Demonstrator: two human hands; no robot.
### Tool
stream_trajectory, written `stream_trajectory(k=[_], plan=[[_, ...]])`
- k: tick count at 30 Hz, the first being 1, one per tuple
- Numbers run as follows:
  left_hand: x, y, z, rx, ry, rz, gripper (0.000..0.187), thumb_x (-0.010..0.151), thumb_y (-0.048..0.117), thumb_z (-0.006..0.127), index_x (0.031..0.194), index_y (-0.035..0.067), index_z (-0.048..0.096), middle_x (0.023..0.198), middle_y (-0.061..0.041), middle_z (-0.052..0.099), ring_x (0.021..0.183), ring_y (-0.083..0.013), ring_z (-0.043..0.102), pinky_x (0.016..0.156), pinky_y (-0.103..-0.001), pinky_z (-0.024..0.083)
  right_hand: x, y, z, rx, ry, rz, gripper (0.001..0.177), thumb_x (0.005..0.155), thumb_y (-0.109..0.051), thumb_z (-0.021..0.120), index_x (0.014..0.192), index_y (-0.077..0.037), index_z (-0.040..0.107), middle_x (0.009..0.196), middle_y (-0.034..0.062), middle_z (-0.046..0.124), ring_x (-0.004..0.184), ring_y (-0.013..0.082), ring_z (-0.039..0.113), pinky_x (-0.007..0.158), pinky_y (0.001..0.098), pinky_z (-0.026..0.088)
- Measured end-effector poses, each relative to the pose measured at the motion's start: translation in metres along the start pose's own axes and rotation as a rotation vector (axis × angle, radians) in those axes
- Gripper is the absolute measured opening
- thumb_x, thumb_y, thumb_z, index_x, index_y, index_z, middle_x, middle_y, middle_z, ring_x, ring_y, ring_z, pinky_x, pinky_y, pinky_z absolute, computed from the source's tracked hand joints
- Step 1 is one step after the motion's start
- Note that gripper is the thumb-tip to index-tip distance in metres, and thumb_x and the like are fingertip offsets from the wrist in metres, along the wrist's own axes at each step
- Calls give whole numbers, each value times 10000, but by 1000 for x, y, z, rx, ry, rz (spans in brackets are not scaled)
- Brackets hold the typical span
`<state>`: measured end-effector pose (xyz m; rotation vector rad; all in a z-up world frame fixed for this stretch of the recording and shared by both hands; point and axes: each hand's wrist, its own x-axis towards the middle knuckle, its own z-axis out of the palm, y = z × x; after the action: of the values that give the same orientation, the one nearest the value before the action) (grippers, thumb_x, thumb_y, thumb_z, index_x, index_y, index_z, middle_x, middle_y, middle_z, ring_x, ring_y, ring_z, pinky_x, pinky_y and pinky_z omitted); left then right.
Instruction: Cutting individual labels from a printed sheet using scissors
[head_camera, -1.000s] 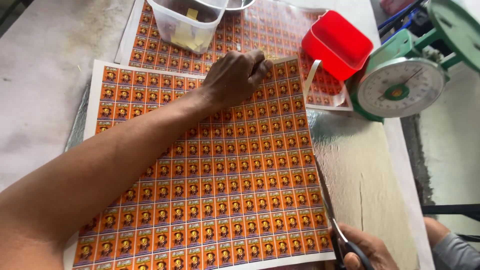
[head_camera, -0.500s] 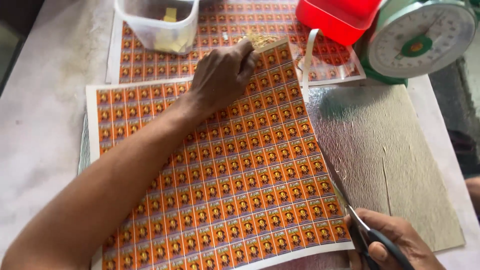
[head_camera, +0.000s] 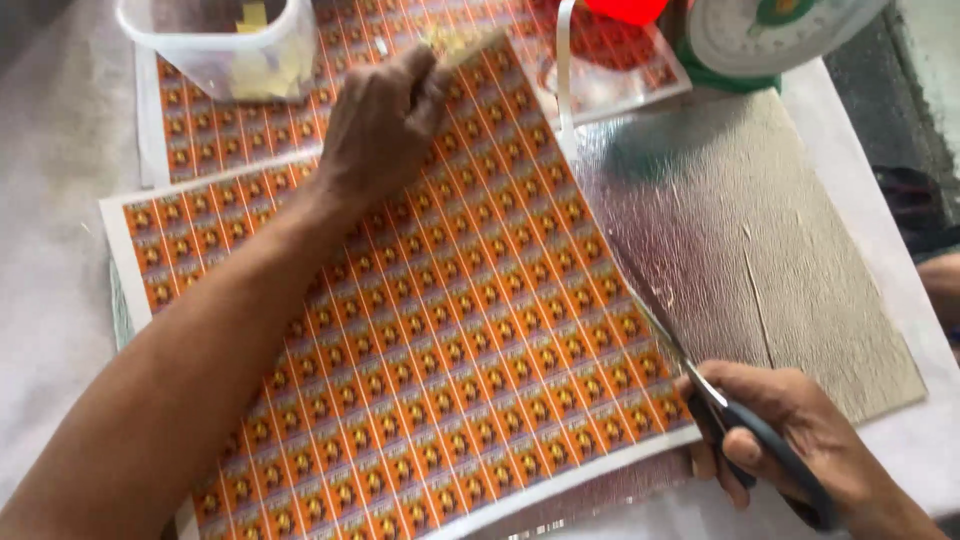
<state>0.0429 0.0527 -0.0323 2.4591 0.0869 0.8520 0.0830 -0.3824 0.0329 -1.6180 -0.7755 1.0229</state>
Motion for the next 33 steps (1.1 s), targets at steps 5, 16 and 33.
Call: stream_trajectory(k=[5,16,33], plan=[[11,-2,-3,-79,16,-36,262,1149,96,502,896,53,553,682,-52,559,457,-134,464,342,-305,399,-1,13,-3,60,20,-12,631,827,-548,778,1003,58,745,621,97,693,423,142,627,343,246,470],[6,9,-3,-4,-8,-30,247,1146,132,506,944,27,604,654,-61,580,437,-141,464,336,-329,367,-5,10,-3,56,-12,31,745,813,-632,762,1087,60,749,618,99,694,435,138,641,372,247,456],[3,1,0,-59,-20,-66,263,1149,121,465,935,31,588,669,-51,559,425,-128,440,318,-310,377,-1,2,-2,132,-48,85,719,817,-607,768,999,88,737,633,110,727,432,159,647,360,251,467]])
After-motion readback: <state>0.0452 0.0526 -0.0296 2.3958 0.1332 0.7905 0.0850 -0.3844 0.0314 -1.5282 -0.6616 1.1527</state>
